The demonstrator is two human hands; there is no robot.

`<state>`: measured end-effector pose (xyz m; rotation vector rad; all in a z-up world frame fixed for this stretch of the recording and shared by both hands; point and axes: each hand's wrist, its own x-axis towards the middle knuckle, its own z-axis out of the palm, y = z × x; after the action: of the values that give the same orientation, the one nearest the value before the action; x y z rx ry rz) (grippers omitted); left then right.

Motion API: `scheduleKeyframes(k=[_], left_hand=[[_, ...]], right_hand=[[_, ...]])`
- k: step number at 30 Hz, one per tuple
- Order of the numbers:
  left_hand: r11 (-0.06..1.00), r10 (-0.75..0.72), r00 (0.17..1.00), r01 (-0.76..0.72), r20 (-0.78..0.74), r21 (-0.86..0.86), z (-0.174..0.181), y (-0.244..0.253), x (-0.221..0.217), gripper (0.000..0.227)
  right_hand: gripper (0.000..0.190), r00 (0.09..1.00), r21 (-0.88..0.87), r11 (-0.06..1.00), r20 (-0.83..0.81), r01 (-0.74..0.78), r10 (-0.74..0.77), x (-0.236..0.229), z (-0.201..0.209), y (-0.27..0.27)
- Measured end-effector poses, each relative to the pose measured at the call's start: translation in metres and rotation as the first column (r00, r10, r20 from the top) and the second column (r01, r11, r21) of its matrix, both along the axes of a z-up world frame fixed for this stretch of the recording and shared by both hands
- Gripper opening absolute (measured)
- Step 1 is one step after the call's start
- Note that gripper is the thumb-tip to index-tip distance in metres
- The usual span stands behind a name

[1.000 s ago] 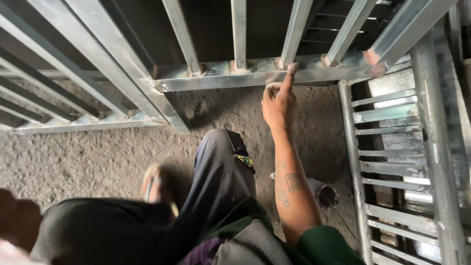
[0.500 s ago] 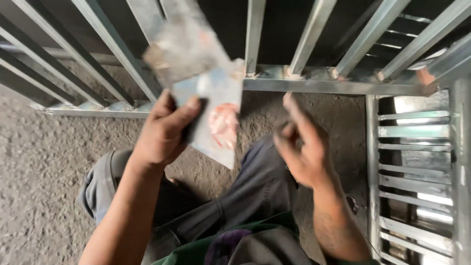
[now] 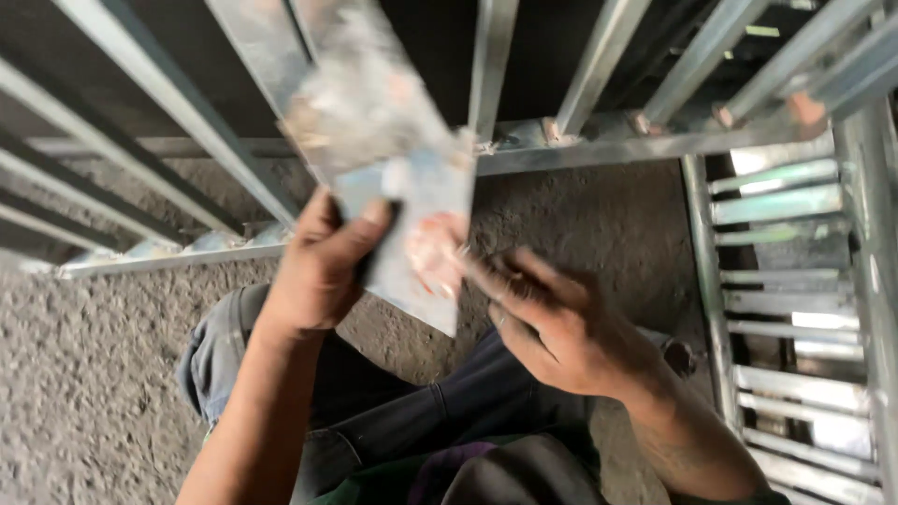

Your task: Applying and smoothing putty on the joints of a metal gate frame

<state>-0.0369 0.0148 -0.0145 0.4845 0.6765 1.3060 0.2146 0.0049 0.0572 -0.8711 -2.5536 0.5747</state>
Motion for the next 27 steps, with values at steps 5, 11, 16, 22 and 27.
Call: scheduleKeyframes(k=[5, 11, 16, 22, 27], left_hand=[[0.954, 0.271, 0.961, -0.263, 0.045, -0.143, -0.002, 0.000, -0.026, 0.044], [0.933, 0.355, 0.933, -0.350, -0.058, 0.082, 0.006, -0.001, -0.056, 0.071], [0.874, 0.433, 0.901, -0.413, -0.024, 0.257, 0.024, 0.021, -0.064, 0.079], [0.716, 0.687, 0.618, -0.667, 0.383, -0.207, 0.039, 0.033, -0.078, 0.111], [0.774, 0.576, 0.774, -0.620, 0.264, 0.129, 0.005, 0.029, -0.099, 0.078]], right_hand=[[0.052, 0.964, -0.392, 0.908, -0.264, -0.144, 0.039, 0.006, -0.030, 0.001], [0.055, 0.832, -0.650, 0.754, -0.365, 0.094, -0.418, -0.003, -0.106, 0.043], [0.060, 0.586, -0.704, 0.618, -0.351, 0.349, -0.730, -0.032, -0.174, 0.069], [0.030, 0.600, -0.503, 0.578, -0.138, 0.643, -0.788, -0.070, -0.180, 0.072], [0.083, 0.556, -0.166, 0.539, 0.081, 0.826, -0.827, -0.078, -0.193, 0.073]])
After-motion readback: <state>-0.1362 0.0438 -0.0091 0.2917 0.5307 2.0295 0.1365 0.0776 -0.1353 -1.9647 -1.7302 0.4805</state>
